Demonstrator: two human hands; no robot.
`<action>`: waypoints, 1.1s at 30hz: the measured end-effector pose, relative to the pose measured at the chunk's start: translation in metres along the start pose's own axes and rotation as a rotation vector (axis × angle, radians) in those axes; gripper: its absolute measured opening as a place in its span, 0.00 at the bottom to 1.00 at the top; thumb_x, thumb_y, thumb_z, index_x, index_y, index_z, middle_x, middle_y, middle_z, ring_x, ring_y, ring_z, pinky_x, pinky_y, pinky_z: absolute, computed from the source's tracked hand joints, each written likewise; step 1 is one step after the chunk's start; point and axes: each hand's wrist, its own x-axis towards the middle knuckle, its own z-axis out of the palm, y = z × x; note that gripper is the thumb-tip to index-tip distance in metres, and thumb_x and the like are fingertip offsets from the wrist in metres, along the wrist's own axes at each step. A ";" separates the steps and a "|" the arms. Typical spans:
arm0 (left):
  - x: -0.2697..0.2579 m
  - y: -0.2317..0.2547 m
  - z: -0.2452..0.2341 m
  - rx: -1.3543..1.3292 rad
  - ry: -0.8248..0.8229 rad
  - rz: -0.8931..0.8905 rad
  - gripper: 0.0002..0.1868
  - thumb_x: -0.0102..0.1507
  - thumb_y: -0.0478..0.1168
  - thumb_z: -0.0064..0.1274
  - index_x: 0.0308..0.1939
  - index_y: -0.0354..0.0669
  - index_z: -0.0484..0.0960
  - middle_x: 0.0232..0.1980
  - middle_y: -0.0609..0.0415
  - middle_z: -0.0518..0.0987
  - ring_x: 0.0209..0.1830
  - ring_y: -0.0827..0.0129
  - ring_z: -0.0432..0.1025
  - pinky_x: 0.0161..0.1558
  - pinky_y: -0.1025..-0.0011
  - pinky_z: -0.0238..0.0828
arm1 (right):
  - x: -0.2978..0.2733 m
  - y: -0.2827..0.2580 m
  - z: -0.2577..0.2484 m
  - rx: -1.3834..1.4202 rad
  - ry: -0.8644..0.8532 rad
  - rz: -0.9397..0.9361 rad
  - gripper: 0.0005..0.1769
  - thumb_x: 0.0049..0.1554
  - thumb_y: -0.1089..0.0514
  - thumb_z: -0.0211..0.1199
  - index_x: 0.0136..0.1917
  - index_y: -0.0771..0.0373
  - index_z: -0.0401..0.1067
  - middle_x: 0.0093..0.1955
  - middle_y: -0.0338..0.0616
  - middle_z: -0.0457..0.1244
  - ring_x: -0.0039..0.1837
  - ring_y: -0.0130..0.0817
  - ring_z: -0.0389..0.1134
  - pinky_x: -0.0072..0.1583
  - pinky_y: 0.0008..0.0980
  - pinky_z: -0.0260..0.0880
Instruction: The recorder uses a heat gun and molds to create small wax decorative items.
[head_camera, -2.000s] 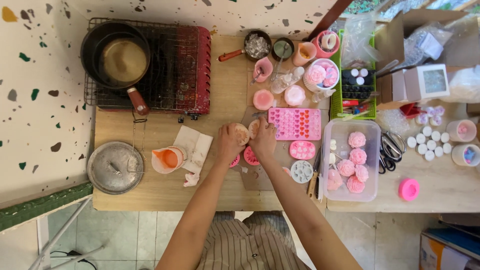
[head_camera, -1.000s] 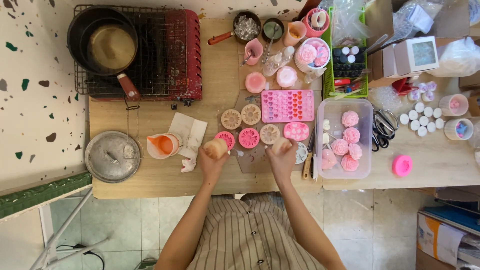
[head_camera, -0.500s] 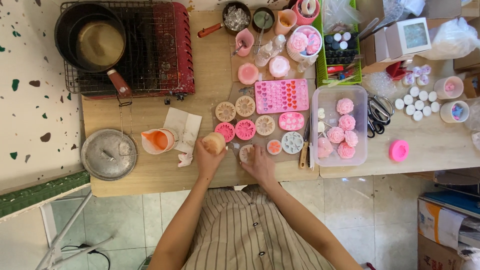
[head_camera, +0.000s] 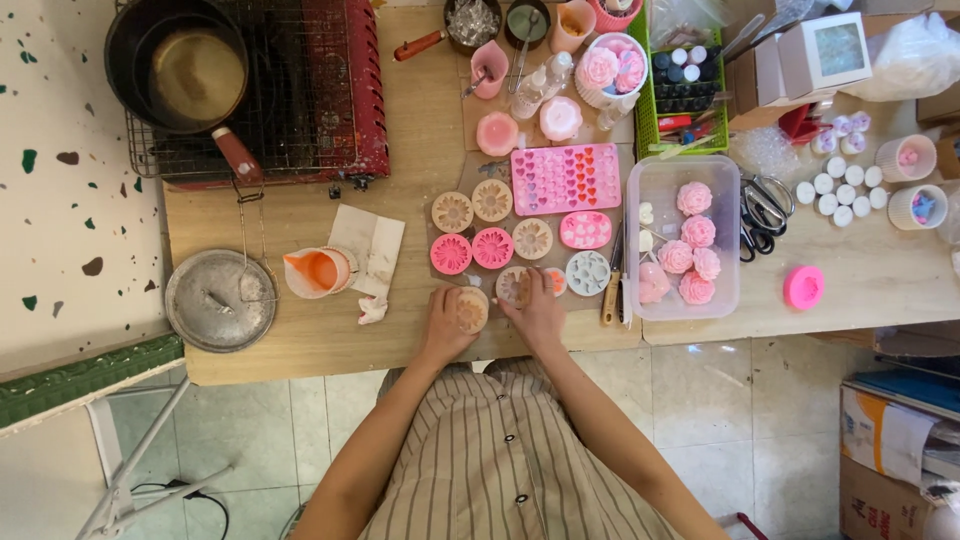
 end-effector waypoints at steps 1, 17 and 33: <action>0.001 0.001 -0.001 0.000 -0.001 0.004 0.47 0.37 0.34 0.72 0.59 0.37 0.68 0.60 0.40 0.68 0.61 0.43 0.64 0.62 0.54 0.65 | 0.000 0.009 -0.003 0.001 0.003 0.002 0.49 0.42 0.42 0.76 0.69 0.62 0.59 0.70 0.54 0.58 0.56 0.56 0.69 0.49 0.51 0.72; -0.013 0.006 -0.009 0.019 -0.064 -0.001 0.48 0.36 0.34 0.73 0.59 0.37 0.67 0.62 0.37 0.67 0.64 0.40 0.62 0.65 0.54 0.63 | 0.022 0.049 -0.041 -0.063 0.023 -0.075 0.40 0.49 0.50 0.71 0.71 0.59 0.61 0.67 0.51 0.59 0.53 0.53 0.71 0.48 0.48 0.73; -0.021 0.015 -0.033 0.010 -0.056 -0.089 0.47 0.37 0.33 0.73 0.58 0.37 0.67 0.61 0.38 0.67 0.63 0.42 0.63 0.63 0.55 0.63 | 0.144 0.070 -0.073 -0.027 0.332 0.022 0.34 0.48 0.53 0.75 0.65 0.60 0.66 0.64 0.52 0.61 0.59 0.52 0.68 0.56 0.47 0.71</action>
